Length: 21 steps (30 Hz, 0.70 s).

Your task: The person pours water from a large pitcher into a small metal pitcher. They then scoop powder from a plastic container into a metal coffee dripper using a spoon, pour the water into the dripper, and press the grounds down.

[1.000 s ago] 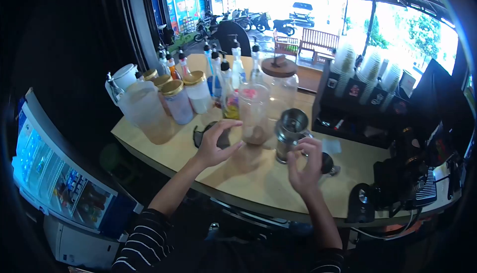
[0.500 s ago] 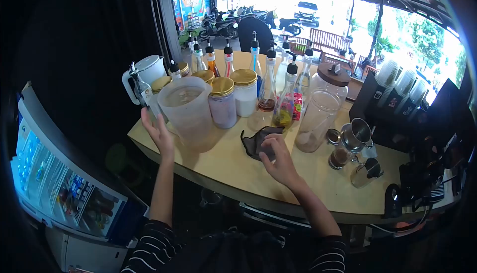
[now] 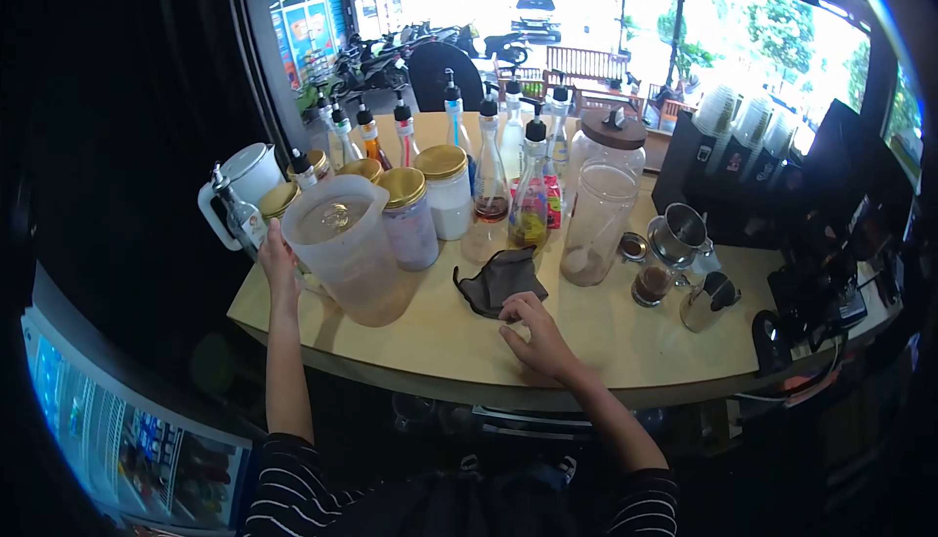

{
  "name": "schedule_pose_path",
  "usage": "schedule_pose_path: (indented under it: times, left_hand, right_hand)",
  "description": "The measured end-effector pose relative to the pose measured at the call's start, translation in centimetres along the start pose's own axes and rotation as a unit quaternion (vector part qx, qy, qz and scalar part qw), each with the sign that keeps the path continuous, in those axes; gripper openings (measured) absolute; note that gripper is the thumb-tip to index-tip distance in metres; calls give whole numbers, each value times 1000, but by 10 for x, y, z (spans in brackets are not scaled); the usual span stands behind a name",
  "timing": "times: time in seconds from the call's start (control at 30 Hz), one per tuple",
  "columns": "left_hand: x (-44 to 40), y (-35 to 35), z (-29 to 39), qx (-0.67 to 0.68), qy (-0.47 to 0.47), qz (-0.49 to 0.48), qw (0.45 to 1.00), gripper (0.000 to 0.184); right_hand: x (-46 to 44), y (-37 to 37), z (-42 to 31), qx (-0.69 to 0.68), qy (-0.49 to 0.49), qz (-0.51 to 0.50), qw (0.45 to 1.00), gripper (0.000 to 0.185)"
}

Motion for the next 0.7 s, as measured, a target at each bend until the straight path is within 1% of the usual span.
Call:
schedule_pose_path:
  times: [0.03, 0.13, 0.2, 0.33, 0.4, 0.43, 0.47, 0.5, 0.53, 0.6, 0.63, 0.7]
  left_hand:
    - [1, 3, 0, 18, -9, -8, 1000, 31]
    - [7, 13, 2, 14, -27, -32, 999, 31]
    - [12, 20, 2, 15, -36, -34, 999, 31]
    - [24, 38, 0, 32, -42, -35, 998, 32]
    - [28, 44, -1, 37, -35, -37, 998, 31]
    - [31, 48, -2, 41, -29, -38, 998, 30]
    - [32, 51, -1, 45, -29, -41, 998, 30]
    - [35, 50, 1, 46, -15, -17, 999, 28]
    - [38, 52, 1, 49, -3, 4, 999, 27]
    - [43, 52, 5, 33, 13, 19, 999, 26]
    - [46, 54, 10, 15, 26, 23, 999, 27]
    - [50, 58, 16, 12, 39, 88, 995, 30]
  right_hand:
    - [2, 1, 2, -2, 7, 4, 1000, 20]
    - [3, 1, 1, -7, 15, 2, 1000, 19]
    - [2, 0, -4, 4, -6, -3, 1000, 20]
    - [6, -13, -5, -7, 1, 3, 1000, 20]
    - [13, -31, -12, 23, -12, 49, 998, 19]
    - [17, -39, -11, 26, -12, 53, 998, 19]
    - [24, -55, -10, 26, -14, 105, 994, 19]
    - [34, -72, -9, 27, -15, 158, 987, 19]
    - [43, -86, -9, 33, -10, 164, 986, 19]
    - [75, -130, -12, 78, -4, 310, 947, 17]
    - [91, -148, -7, 88, 8, 321, 943, 17]
    - [139, -194, 3, 103, -8, 477, 873, 15]
Point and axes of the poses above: each hand's wrist, its own x-axis away from the middle knuckle, its own y-axis out of the palm, z = x × y, the point moved 6 cm from there along -x, towards the middle knuckle, and after that the axes turned 9 degrees about -z, right-handed, at the moved point
